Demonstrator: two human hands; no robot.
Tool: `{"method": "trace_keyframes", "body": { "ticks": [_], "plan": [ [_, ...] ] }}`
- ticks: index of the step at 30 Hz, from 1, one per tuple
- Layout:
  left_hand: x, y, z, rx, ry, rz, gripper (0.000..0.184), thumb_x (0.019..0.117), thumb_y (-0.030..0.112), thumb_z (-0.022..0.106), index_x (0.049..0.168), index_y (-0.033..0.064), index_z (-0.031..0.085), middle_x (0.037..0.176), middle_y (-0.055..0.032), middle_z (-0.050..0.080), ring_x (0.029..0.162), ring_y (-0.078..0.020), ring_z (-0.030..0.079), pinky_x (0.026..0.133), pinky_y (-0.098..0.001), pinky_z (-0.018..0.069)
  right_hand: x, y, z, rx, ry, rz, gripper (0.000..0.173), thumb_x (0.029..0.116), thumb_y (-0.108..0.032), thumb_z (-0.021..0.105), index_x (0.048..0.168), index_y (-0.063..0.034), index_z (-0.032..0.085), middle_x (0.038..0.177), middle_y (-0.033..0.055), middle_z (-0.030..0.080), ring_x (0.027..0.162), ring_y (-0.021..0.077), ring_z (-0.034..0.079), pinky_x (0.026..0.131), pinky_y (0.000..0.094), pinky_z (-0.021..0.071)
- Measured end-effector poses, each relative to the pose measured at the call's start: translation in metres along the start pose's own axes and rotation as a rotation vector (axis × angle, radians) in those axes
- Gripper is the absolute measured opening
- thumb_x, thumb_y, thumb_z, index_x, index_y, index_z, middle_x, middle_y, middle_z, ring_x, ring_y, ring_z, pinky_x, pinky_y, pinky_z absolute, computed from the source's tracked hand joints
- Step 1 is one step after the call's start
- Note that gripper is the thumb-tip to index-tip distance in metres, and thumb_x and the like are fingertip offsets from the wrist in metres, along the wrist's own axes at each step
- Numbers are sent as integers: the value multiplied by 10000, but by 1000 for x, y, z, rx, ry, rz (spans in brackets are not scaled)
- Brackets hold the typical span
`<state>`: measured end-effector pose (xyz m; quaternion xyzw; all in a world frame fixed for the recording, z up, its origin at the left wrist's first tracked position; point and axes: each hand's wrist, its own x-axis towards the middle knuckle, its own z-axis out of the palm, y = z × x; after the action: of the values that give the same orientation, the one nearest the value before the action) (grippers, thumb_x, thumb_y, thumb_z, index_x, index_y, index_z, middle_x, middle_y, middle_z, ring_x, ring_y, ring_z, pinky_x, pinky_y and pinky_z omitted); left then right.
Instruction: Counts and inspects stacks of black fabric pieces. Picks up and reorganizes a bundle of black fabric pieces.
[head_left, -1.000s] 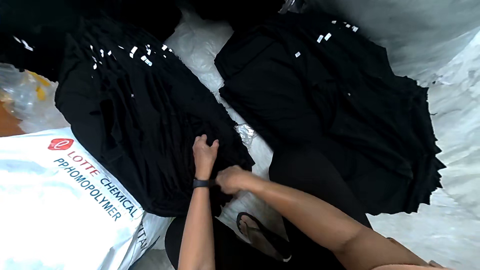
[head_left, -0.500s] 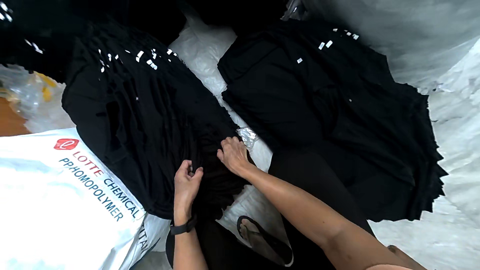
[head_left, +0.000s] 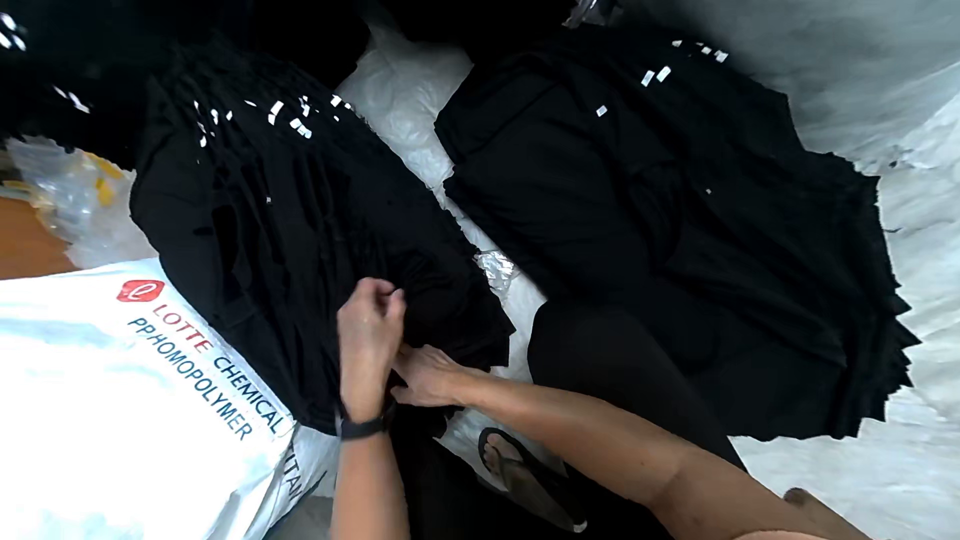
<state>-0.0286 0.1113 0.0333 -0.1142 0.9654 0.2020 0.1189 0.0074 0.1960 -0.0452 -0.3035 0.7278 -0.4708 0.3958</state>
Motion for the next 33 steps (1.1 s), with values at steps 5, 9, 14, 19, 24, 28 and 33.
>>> {"method": "trace_keyframes", "body": {
  "ticks": [5, 9, 14, 19, 24, 28, 33],
  "plan": [
    [62, 26, 65, 303, -267, -185, 718, 1030, 567, 508, 1212, -118, 619, 1173, -336, 657, 1152, -488, 640, 948, -638, 502, -17, 5, 31, -88, 82, -109, 622, 960, -336, 689, 1417, 59, 538, 1436, 288, 550, 1401, 407, 474, 1196, 572, 267],
    [62, 8, 70, 266, -198, -110, 361, 1015, 232, 591, 1133, -106, 642, 1114, -333, 667, 1094, -497, 652, 896, -652, 515, -16, -1, 24, -83, 8, -52, 647, 965, -359, 683, 1446, 38, 510, 1464, 272, 528, 1399, 407, 474, 1190, 600, 265],
    [21, -31, 10, -12, -66, -149, 298, 962, 40, 614, 1243, -57, 612, 1117, -278, 679, 1054, -412, 671, 927, -605, 520, -6, -12, 10, -50, -80, 26, 583, 992, -284, 653, 1444, 41, 479, 1585, 230, 368, 1316, 398, 530, 1079, 594, 400],
    [-5, -76, -13, -371, 102, -270, 217, 926, -69, 525, 1123, -59, 616, 947, -139, 661, 801, -149, 636, 723, -339, 540, -7, -21, 11, -36, -92, -29, 487, 1012, -223, 617, 1399, 55, 517, 1520, 233, 435, 1231, 398, 581, 1033, 560, 445],
    [-27, -115, -32, -809, 384, -236, 218, 833, -86, 430, 921, 70, 554, 766, 68, 637, 690, -25, 637, 639, -248, 564, -13, -27, 21, -29, 432, -471, 222, 957, -99, 629, 1092, 45, 731, 1104, 204, 705, 972, 337, 705, 826, 461, 568],
    [-38, -158, -59, -1091, 519, -203, 296, 825, -90, 359, 937, 122, 532, 840, 58, 691, 799, -57, 687, 726, -280, 597, -1, -18, 14, -176, 802, -417, 342, 858, -240, 751, 1121, -22, 752, 1139, 195, 705, 1031, 368, 677, 801, 492, 550],
    [-39, -173, -70, -1235, 556, -215, 323, 874, -62, 293, 975, 138, 525, 855, 51, 706, 806, -56, 702, 712, -272, 606, 1, -22, -12, 28, 218, -117, 929, 865, -618, 715, 1617, -208, 357, 1628, 172, 369, 1469, 381, 375, 1139, 611, 317]
  ]
}}
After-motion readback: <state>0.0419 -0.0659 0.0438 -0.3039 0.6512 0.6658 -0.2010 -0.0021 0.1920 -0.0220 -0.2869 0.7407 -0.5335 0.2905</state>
